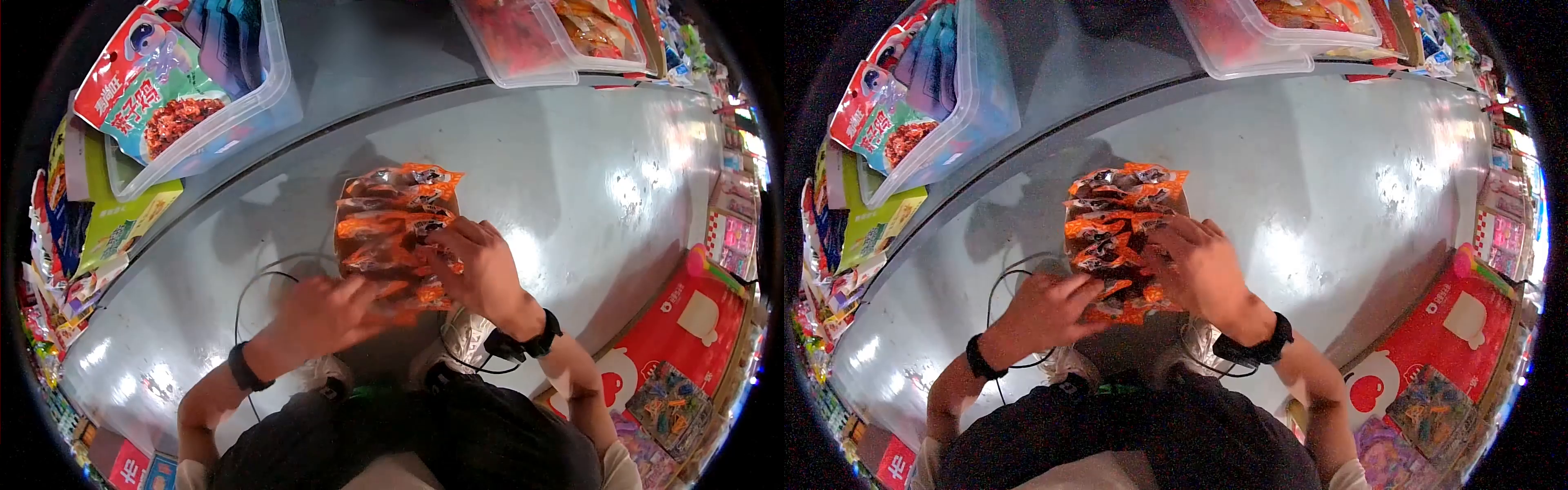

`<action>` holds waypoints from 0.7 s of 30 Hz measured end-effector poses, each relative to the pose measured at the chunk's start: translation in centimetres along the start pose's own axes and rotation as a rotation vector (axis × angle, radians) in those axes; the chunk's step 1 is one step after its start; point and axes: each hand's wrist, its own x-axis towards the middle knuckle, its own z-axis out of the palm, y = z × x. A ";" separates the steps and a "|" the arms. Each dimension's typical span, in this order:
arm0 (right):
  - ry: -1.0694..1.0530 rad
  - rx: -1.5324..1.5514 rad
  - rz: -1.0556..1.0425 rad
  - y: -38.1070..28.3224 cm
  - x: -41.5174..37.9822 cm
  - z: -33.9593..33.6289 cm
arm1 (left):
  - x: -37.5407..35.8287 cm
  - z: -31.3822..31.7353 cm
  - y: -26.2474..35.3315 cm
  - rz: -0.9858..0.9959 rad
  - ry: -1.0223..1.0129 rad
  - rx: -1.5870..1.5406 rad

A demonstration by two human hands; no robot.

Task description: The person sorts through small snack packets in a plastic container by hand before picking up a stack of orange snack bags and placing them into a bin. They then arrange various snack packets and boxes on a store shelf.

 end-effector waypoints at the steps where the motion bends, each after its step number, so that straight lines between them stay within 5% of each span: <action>1: -0.057 0.002 -0.018 0.4 -0.3 0.3 | -0.2 -0.2 0.5 -0.091 -0.128 -0.072; 14: 0.233 0.142 0.190 1.4 -1.0 -3.0 | 0.3 0.6 0.1 -0.138 -0.086 -0.022; 19: -0.150 0.045 0.165 2.7 -2.2 -3.0 | 2.1 -1.8 0.4 -0.083 0.012 -0.183; 21: -0.145 0.049 0.137 3.3 -2.9 -1.6 | 3.7 -2.0 0.1 -0.045 0.073 -0.140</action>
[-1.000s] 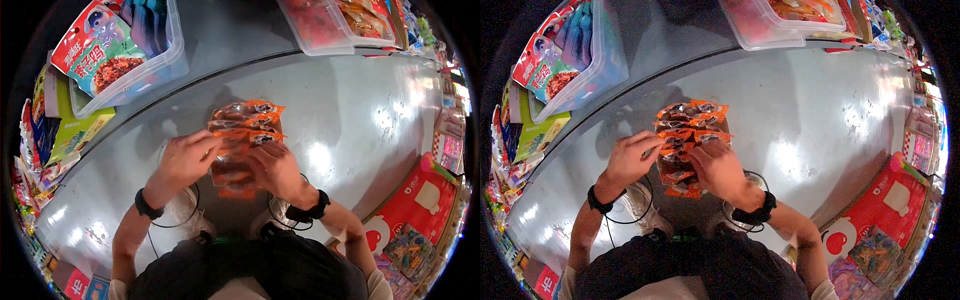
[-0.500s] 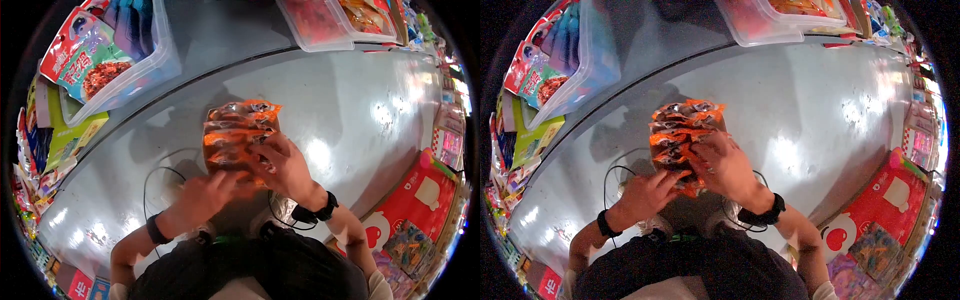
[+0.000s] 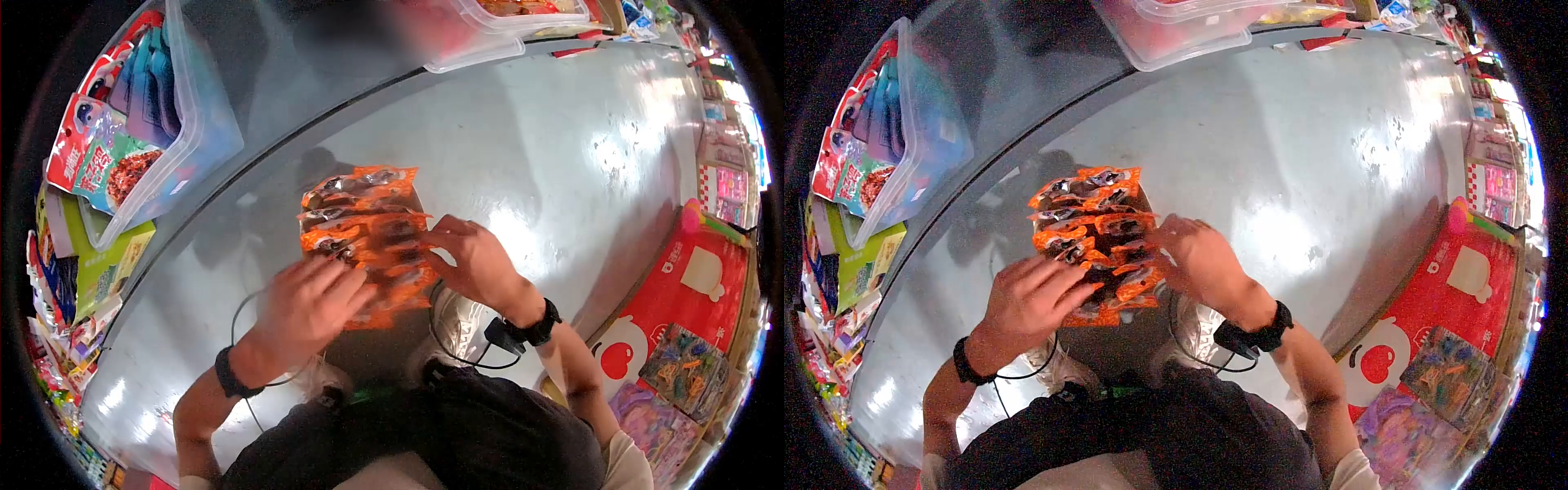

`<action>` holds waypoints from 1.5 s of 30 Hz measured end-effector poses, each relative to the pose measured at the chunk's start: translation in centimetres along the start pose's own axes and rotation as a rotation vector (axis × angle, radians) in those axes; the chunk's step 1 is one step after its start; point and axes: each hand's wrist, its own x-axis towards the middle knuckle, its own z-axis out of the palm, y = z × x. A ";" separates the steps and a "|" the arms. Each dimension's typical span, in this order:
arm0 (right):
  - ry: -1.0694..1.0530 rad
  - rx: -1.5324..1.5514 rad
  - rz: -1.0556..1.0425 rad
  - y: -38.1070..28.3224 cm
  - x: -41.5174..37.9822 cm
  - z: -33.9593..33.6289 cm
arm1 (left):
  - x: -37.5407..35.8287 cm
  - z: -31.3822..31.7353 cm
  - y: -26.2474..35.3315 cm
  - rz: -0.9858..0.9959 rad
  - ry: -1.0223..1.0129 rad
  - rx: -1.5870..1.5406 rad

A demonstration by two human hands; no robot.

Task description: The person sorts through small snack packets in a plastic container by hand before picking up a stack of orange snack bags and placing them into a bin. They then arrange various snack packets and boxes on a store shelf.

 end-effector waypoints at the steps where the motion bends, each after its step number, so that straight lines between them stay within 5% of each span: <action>1: -0.002 0.002 -0.033 0.2 -0.1 0.5 | 0.9 0.0 0.0 0.037 0.062 0.037; 12: 0.145 0.032 -0.215 0.2 1.2 2.0 | 4.5 3.9 -1.1 0.082 0.017 0.071; 17: 0.389 0.245 0.201 -1.3 1.2 0.6 | 4.8 4.3 -1.1 0.002 0.140 0.066; 19: 0.316 0.227 0.252 -0.4 1.5 1.0 | 4.9 4.5 -1.0 0.009 0.122 0.070; 27: 0.078 0.117 -0.002 1.3 3.2 1.7 | 5.4 3.4 -1.0 0.012 0.162 -0.029; 29: 0.100 0.103 -0.018 1.4 2.8 1.9 | 6.4 2.1 -1.5 0.084 0.303 0.184; 39: 0.104 0.144 -0.044 1.8 1.0 2.2 | 9.7 2.5 -1.8 0.009 0.059 0.490; 43: 0.179 0.119 -0.067 0.5 2.0 0.8 | 9.5 3.0 -2.6 0.028 0.123 0.397; 45: 0.187 -0.135 -0.262 0.6 2.7 0.2 | 9.3 2.6 -2.8 -0.029 0.150 0.320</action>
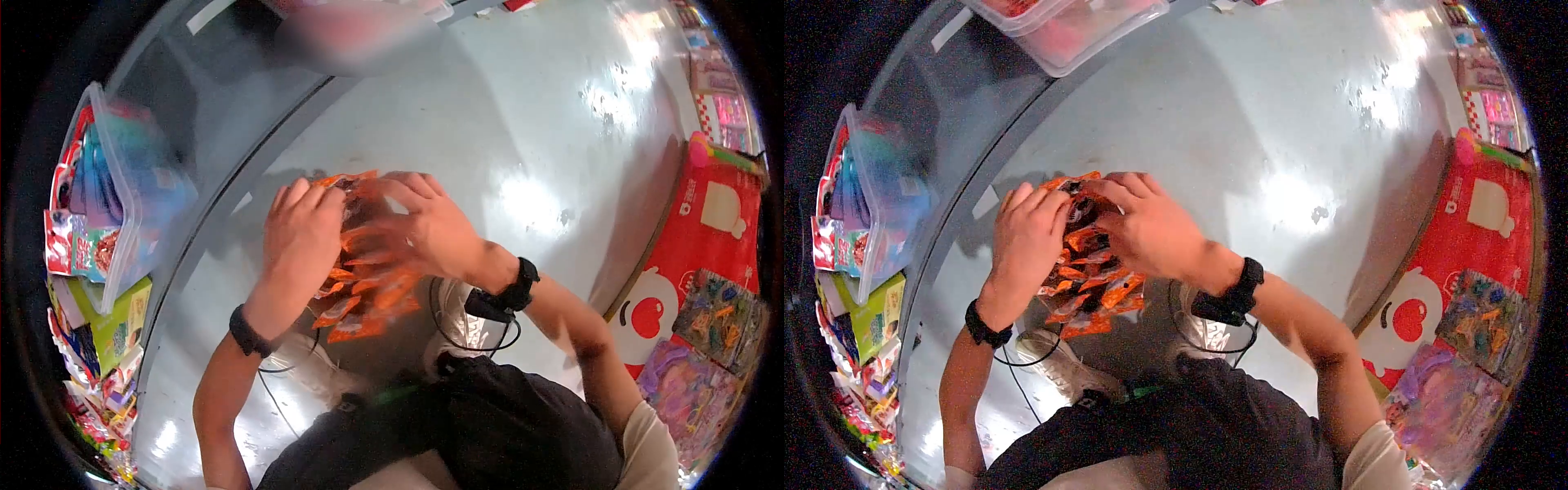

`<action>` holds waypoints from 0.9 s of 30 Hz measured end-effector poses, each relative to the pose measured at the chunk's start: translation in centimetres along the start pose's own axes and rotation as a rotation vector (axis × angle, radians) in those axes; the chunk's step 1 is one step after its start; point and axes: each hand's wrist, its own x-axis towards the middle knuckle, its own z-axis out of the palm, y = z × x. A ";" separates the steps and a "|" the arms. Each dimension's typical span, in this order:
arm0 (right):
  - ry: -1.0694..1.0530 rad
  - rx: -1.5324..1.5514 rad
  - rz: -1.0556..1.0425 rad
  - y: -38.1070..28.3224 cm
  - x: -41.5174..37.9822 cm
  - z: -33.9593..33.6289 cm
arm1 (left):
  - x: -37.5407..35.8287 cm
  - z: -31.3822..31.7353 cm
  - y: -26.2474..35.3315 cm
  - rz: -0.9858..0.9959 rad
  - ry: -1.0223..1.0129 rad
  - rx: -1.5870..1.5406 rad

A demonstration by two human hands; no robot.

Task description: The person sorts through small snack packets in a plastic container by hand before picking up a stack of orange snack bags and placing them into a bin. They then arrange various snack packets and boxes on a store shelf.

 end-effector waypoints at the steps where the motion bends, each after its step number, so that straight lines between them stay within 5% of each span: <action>1: 0.011 0.004 0.012 0.2 0.2 0.1 | -0.1 -0.1 -0.1 -0.003 0.021 -0.046; 3: 0.048 -0.030 -0.119 0.6 0.7 0.2 | -0.2 -0.6 0.0 -0.006 -0.007 -0.057; 17: -0.130 -0.063 -0.118 1.3 1.6 1.0 | -0.2 -1.0 -0.2 -0.114 0.001 -0.082; 27: -0.181 -0.114 -0.131 1.5 0.9 1.6 | -0.2 -0.3 -0.7 0.048 -0.030 0.095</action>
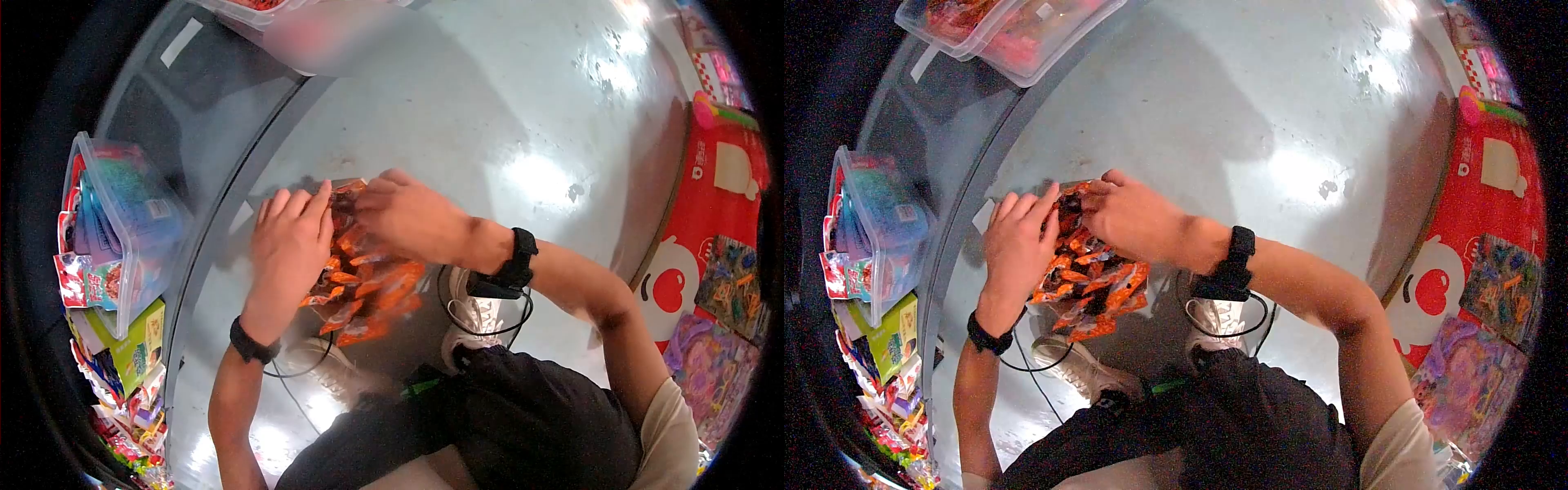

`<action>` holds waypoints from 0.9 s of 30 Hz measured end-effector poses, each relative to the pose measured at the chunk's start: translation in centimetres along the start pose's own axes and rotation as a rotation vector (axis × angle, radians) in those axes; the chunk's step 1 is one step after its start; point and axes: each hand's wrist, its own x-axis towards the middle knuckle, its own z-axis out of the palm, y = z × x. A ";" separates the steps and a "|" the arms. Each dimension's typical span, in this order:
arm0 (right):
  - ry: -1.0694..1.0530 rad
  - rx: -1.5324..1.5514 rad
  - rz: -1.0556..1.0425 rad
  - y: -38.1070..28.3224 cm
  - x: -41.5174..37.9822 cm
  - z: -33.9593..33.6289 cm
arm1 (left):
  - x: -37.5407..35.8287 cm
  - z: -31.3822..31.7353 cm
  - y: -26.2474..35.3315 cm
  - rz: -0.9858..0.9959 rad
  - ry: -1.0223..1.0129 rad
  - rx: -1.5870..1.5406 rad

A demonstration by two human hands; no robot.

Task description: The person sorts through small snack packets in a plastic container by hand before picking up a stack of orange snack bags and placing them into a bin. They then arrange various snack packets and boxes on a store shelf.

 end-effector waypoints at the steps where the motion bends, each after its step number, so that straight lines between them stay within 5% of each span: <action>1: 0.001 0.000 0.001 -0.1 0.0 0.3 | 0.0 0.2 0.0 0.029 0.000 0.033; 9: 0.221 0.006 0.063 -0.8 -0.5 0.4 | -0.4 0.8 -0.5 -0.004 0.018 -0.007; 16: 0.090 0.003 0.231 -1.2 0.5 0.0 | -0.2 -0.8 0.0 -0.044 -0.069 -0.096; 21: 0.435 0.285 0.215 -1.1 -0.9 -1.7 | -1.8 -2.0 1.3 0.054 0.151 -0.191; 27: 0.226 0.290 0.106 -2.2 -3.7 -2.0 | -3.5 -1.8 2.7 0.078 0.038 -0.271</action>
